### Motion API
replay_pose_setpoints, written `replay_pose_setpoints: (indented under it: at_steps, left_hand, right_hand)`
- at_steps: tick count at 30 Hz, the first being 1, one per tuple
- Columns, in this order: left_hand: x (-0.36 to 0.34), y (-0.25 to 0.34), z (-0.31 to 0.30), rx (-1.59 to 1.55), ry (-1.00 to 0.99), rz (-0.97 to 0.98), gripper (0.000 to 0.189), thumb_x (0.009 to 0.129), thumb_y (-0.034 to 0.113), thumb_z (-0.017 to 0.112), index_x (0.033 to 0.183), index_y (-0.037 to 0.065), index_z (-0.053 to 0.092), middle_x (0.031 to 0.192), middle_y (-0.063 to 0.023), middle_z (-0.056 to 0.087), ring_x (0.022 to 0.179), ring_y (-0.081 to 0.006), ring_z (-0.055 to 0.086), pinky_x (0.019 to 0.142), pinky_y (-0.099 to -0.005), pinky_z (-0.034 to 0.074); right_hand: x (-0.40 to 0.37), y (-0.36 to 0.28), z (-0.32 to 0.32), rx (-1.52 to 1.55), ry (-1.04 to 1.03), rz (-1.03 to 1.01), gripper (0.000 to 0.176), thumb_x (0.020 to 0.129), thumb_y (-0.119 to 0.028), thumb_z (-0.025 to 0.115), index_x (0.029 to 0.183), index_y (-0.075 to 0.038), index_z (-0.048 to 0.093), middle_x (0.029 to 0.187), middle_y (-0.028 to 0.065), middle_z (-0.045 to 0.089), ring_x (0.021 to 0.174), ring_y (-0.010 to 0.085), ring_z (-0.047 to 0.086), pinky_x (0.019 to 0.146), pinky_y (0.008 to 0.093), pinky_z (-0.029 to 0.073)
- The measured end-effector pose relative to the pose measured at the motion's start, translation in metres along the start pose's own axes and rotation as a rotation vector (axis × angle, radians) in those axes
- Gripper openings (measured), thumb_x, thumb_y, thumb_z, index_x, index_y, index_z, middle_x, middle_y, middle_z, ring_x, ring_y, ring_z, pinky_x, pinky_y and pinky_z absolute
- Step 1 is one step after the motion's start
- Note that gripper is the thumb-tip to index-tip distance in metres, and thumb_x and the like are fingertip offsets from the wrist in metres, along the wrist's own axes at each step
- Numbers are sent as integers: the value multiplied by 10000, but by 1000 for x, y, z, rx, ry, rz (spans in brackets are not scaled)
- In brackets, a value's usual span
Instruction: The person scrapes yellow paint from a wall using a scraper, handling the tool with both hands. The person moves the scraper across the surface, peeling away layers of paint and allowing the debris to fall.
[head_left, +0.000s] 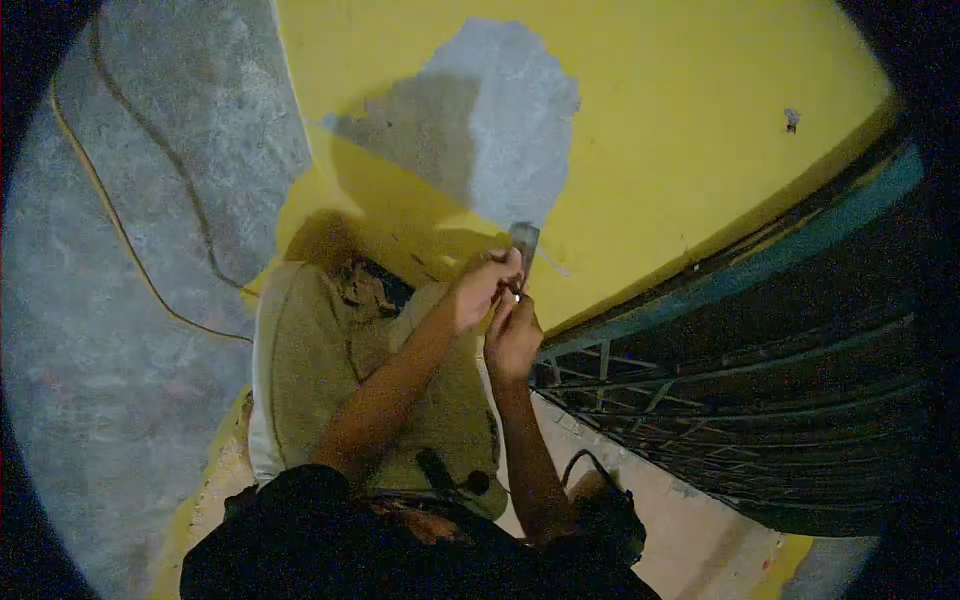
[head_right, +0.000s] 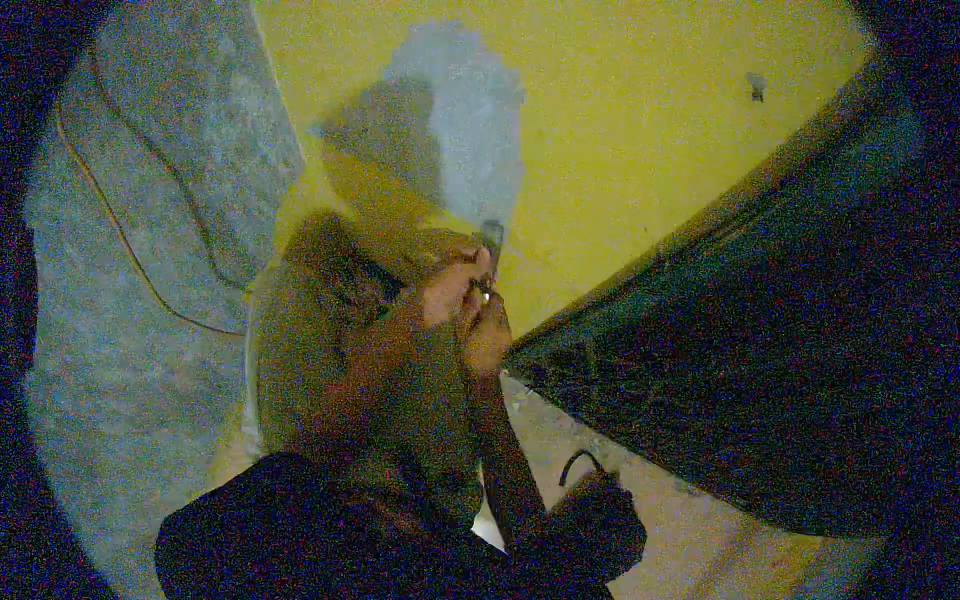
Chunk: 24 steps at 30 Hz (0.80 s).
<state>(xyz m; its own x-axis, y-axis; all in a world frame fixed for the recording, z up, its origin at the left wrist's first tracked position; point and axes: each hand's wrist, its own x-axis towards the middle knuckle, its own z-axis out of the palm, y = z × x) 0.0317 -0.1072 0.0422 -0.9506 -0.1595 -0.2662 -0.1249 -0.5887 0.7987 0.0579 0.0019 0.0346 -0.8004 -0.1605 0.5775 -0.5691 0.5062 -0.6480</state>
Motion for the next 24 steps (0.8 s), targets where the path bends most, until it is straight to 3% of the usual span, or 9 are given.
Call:
replay_pose_setpoints:
  at_steps: [1, 5, 8, 10, 11, 15, 18, 21, 24]
  left_hand:
    - [-2, -9, 7, -44, 17, -99, 187, 968, 223, 561, 843, 90, 599, 760, -15, 604, 712, -139, 585, 651, -280, 464]
    - [3, -50, 17, 18, -109, -107, 221, 960, 271, 587, 841, 86, 607, 756, -9, 599, 725, -131, 589, 657, -279, 464]
    - [0, -63, 24, -228, -194, -103, 240, 956, 284, 595, 843, 74, 617, 741, -16, 598, 686, -135, 588, 642, -298, 471]
    - [-10, -46, 34, 60, -111, 96, 268, 947, 298, 610, 829, 58, 628, 712, -24, 603, 633, -132, 575, 609, -312, 473]
    - [6, -67, 28, 57, -71, 169, 318, 939, 301, 624, 780, 25, 634, 675, -21, 597, 592, -110, 545, 571, -296, 452]
    - [-2, -59, 13, 132, 80, 179, 361, 938, 276, 638, 741, -28, 634, 666, -20, 605, 566, -74, 512, 513, -269, 404]
    - [-16, -34, 13, 352, 97, 255, 330, 947, 255, 627, 795, -37, 659, 686, -49, 633, 575, -88, 556, 514, -269, 428]
    - [-11, -37, 8, 406, 51, 381, 328, 966, 261, 599, 911, -57, 662, 740, -73, 654, 629, -117, 625, 561, -273, 488]
    - [-15, -32, 8, 305, 16, 305, 366, 982, 289, 570, 1006, -71, 634, 790, -85, 661, 679, -158, 672, 615, -286, 535]
  right_hand:
    - [-1, 3, -13, -92, -91, 94, 253, 976, -219, 535, 884, 16, 557, 735, 251, 612, 692, 437, 633, 590, 468, 496]
    - [0, 7, -63, -104, -163, 90, 273, 980, -235, 529, 880, 15, 573, 732, 251, 610, 682, 435, 632, 592, 468, 488]
    - [-2, 1, -79, -34, -289, 239, 316, 995, -265, 504, 889, 21, 590, 717, 241, 602, 616, 396, 611, 571, 433, 473]
    - [-3, -6, -78, 24, -287, 308, 351, 1009, -285, 475, 919, 30, 600, 662, 194, 574, 527, 295, 548, 527, 395, 432]
    - [-14, 14, -62, 34, -232, 224, 396, 1024, -308, 448, 870, 32, 580, 606, 117, 534, 491, 189, 476, 487, 359, 381]
    - [-46, 43, -13, 308, -211, 378, 384, 1041, -301, 411, 924, 35, 553, 625, 50, 548, 507, 116, 485, 475, 305, 382]
    - [-47, 22, 4, 313, -174, 478, 359, 1041, -283, 404, 959, 36, 546, 663, 72, 569, 536, 107, 509, 485, 297, 408]
    - [-49, 21, 26, 334, -34, 379, 349, 1034, -268, 411, 962, 47, 545, 747, 127, 597, 638, 173, 564, 568, 338, 452]
    - [-48, 21, 34, 336, 9, 358, 353, 1021, -278, 435, 982, 54, 548, 795, 158, 610, 710, 220, 591, 629, 371, 471]
